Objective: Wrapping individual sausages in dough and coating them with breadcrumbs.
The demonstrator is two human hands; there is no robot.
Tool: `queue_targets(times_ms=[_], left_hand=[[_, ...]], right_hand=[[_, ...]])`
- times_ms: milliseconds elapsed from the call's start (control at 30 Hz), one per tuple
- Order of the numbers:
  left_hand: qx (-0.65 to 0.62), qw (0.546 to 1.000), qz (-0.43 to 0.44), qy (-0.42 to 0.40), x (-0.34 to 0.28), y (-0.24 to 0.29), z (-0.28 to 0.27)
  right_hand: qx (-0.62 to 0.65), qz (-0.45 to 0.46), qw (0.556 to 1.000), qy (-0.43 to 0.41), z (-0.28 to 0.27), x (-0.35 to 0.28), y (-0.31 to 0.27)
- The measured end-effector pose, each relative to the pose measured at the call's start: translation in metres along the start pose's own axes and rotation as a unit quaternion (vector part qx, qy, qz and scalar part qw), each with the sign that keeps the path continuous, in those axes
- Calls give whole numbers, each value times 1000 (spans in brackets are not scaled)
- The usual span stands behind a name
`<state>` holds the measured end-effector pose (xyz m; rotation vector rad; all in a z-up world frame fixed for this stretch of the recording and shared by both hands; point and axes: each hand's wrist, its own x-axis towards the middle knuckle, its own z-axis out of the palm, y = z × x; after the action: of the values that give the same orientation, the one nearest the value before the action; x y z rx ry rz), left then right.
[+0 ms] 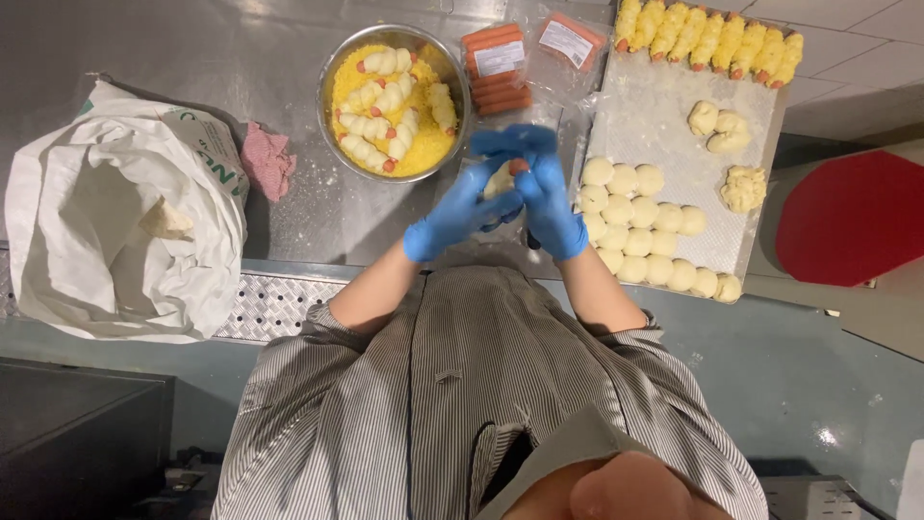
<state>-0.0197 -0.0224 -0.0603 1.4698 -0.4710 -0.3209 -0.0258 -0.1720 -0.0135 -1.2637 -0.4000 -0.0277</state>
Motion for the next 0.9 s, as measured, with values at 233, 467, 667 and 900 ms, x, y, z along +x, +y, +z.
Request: queue_targets(times_ms=[233,467,667,900], left_hand=[[138,972,176,73,2,-39,9],[47,993,77,70,-13,-93,25],[171,983,34,53,-6,-69,-3],[511,842,-34,170,6,-173,-75]], right_hand=[[-199,-122,969,-87,-25,-32,61],[-31,-27,997,59,-8,-39,62],[9,57,990,131,-66,-69,180],[-126,-16,979,161,-65,-22,99]])
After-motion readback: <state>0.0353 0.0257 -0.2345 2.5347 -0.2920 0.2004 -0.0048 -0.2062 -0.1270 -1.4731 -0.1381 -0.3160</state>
